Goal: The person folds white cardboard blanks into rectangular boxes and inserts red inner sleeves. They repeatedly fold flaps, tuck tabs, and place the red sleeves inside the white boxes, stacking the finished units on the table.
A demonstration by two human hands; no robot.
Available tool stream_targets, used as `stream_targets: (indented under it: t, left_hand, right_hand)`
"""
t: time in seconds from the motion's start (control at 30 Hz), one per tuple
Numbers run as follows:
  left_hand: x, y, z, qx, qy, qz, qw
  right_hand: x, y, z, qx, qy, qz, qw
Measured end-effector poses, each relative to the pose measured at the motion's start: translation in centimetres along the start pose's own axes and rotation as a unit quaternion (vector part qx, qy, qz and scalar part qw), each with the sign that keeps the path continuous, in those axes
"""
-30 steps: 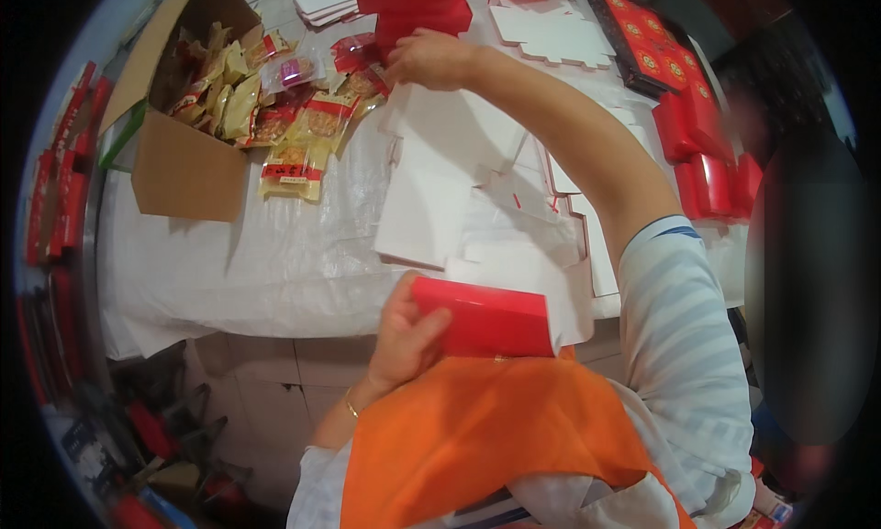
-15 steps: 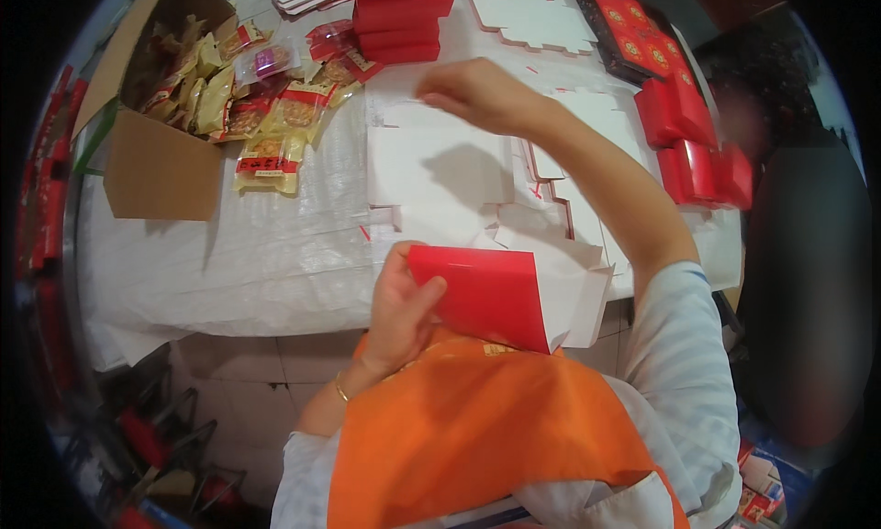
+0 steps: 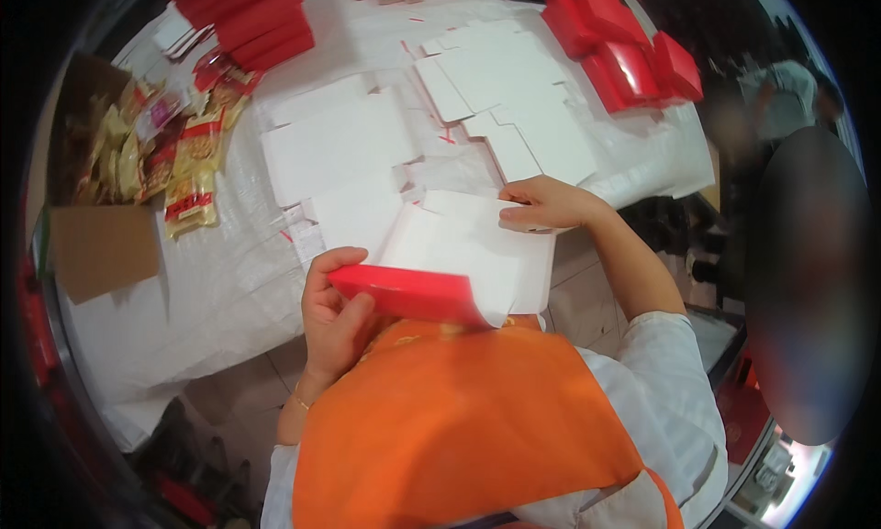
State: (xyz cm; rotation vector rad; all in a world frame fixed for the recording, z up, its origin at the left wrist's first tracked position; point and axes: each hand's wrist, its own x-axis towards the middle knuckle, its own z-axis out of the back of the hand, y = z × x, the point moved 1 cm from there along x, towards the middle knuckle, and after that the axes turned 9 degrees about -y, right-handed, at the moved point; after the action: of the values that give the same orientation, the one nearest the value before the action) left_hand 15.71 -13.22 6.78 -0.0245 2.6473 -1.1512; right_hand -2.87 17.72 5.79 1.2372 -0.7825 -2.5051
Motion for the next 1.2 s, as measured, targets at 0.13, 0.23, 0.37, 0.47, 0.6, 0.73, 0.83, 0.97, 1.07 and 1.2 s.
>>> stream_targets:
  t: [0.13,0.23,0.37,0.47,0.6,0.73,0.83,0.97,1.07,1.2]
  left_hand:
    - [0.6,-0.2,-1.6,0.110,0.077,-0.034,0.990]
    - [1.0,-0.6,-3.9,0.184,0.100,-0.009,0.978]
    - [1.6,-0.2,-5.9,0.275,0.081,0.028,0.958]
    - [1.9,1.1,-5.6,0.222,0.026,0.039,0.974]
    - [1.7,1.7,-4.9,0.217,-0.010,0.011,0.976]
    - [1.4,1.9,-4.6,0.192,-0.048,0.004,0.980]
    - [1.4,2.0,-3.8,0.189,-0.076,-0.004,0.979]
    - [0.9,2.4,-2.2,0.157,-0.107,-0.005,0.982]
    - [0.6,2.3,-1.5,0.133,-0.111,-0.026,0.985]
    - [0.5,2.1,-1.7,0.151,-0.096,-0.038,0.983]
  right_hand:
    - [-1.0,0.4,0.6,0.208,-0.023,0.032,0.977]
    - [-2.2,1.1,1.5,0.270,-0.011,0.073,0.960]
    - [-4.2,4.1,0.7,0.278,-0.053,0.211,0.936]
    - [-4.8,7.3,1.1,0.124,-0.080,0.242,0.959]
    - [-3.9,10.3,1.0,0.004,-0.083,0.221,0.972]
    - [-2.6,12.2,0.1,-0.021,-0.083,0.236,0.968]
    - [-2.2,14.0,-0.4,-0.060,-0.072,0.222,0.970]
    - [-2.1,14.0,-0.8,-0.090,-0.107,0.316,0.938]
    - [-2.9,13.9,-1.3,-0.067,-0.133,0.368,0.918]
    - [-3.2,13.6,-2.1,-0.041,-0.148,0.374,0.915]
